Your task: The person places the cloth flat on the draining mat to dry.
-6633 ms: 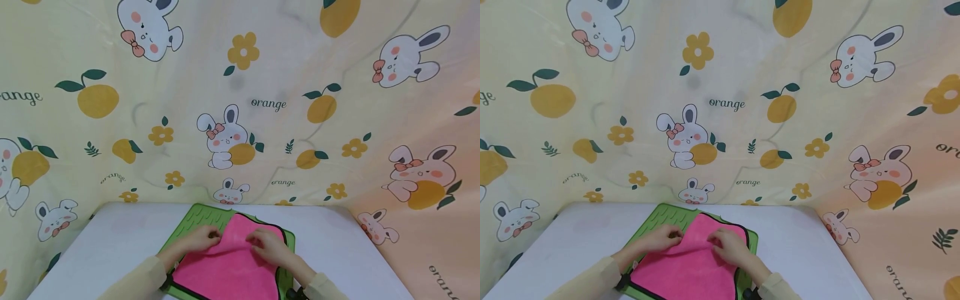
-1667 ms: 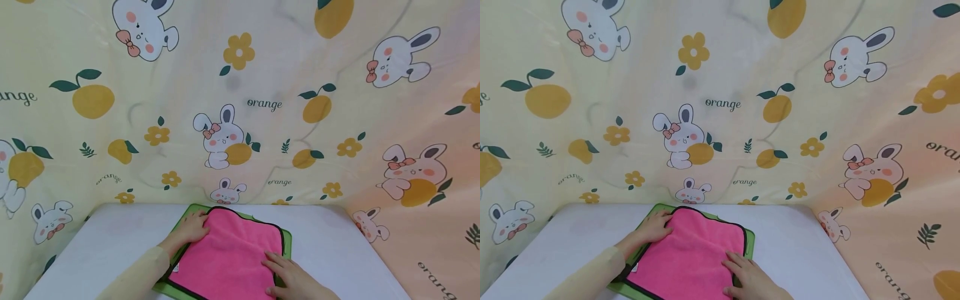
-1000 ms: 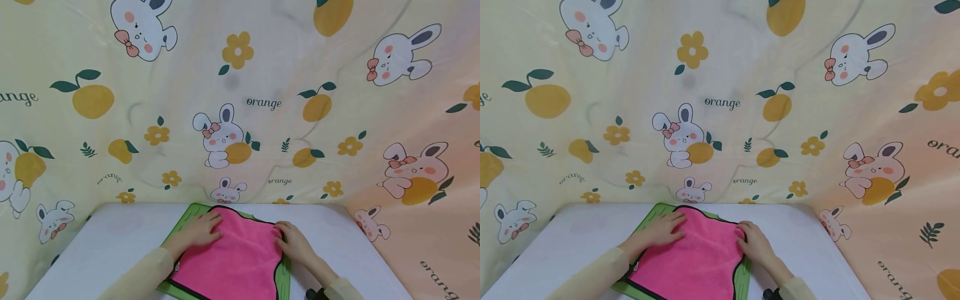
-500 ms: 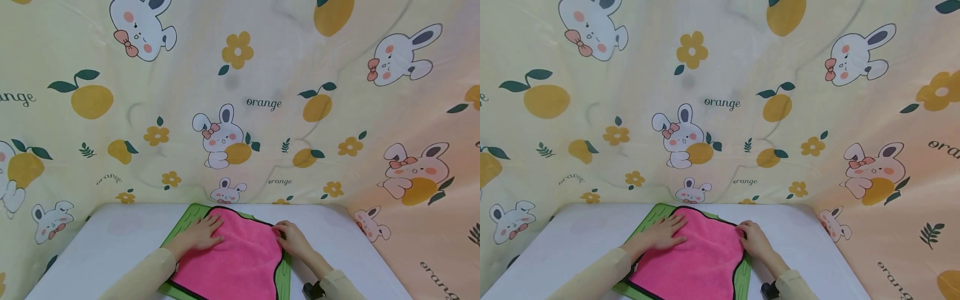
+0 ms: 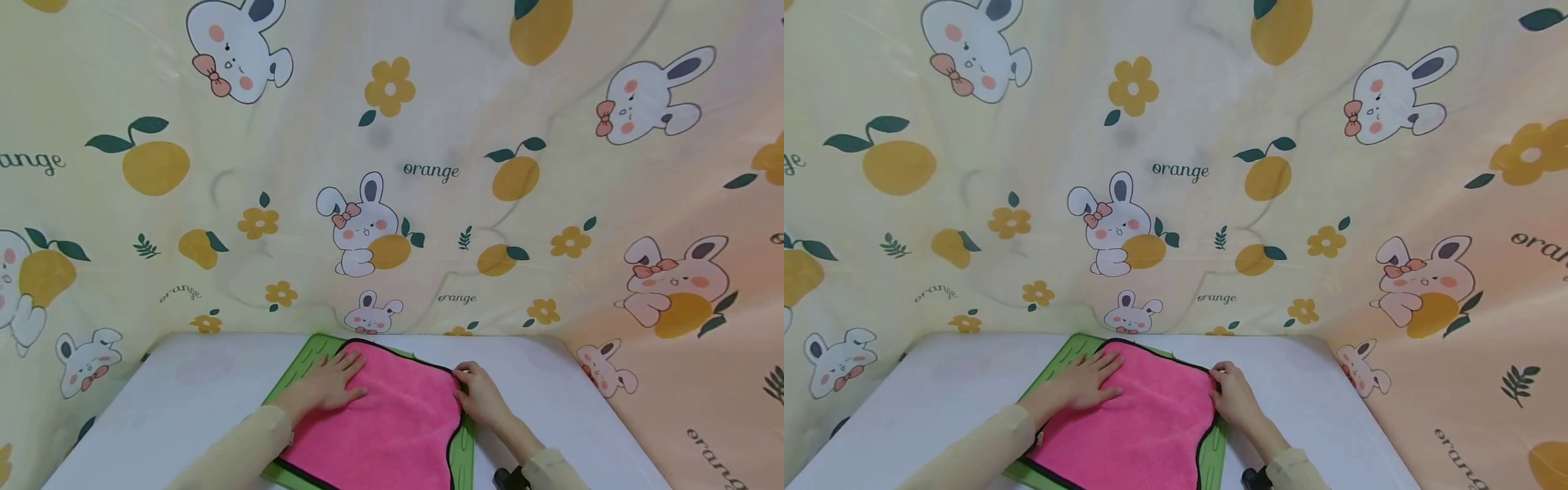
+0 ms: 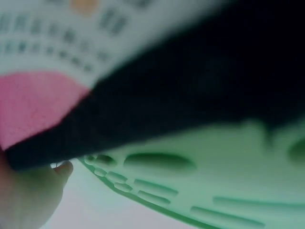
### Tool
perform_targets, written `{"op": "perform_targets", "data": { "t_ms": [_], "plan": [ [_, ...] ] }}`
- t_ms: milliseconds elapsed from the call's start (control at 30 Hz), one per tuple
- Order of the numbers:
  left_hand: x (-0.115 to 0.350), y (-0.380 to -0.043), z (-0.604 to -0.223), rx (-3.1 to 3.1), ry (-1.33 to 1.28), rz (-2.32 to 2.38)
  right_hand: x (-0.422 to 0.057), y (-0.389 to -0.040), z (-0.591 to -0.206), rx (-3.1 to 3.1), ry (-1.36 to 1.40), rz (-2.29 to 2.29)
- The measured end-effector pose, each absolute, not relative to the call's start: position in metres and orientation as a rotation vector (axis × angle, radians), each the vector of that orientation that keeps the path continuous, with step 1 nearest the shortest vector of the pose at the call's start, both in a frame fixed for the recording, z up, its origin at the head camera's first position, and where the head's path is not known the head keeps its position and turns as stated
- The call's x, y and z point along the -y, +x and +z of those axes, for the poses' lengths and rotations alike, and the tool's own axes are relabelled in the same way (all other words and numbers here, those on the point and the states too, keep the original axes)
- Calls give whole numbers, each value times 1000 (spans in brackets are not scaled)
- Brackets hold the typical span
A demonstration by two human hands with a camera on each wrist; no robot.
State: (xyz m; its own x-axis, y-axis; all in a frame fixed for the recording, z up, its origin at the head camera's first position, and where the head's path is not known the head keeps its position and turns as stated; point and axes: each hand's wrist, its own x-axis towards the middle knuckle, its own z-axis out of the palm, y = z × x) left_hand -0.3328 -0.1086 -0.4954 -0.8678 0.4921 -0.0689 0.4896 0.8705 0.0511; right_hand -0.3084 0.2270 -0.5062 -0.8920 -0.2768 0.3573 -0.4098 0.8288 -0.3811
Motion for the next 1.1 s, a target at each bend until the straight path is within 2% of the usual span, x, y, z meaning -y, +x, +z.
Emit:
{"op": "perform_targets", "data": {
  "t_ms": [333, 733, 933, 1100],
  "plan": [
    [112, -316, -484, -3017, 961, 154, -228, -282, -498, 2736, 539, 693],
    [149, -266, -467, -2996, 1191, 471, -216, -221, -483, 2488, 1153, 846],
    [172, -239, -469, -2980, 1311, 517, -215, -200, -478, 2719, 1219, 986],
    [189, -226, -472, -2956, 1431, 504, -213, -190, -488, 2585, 1428, 988]
  ]
}}
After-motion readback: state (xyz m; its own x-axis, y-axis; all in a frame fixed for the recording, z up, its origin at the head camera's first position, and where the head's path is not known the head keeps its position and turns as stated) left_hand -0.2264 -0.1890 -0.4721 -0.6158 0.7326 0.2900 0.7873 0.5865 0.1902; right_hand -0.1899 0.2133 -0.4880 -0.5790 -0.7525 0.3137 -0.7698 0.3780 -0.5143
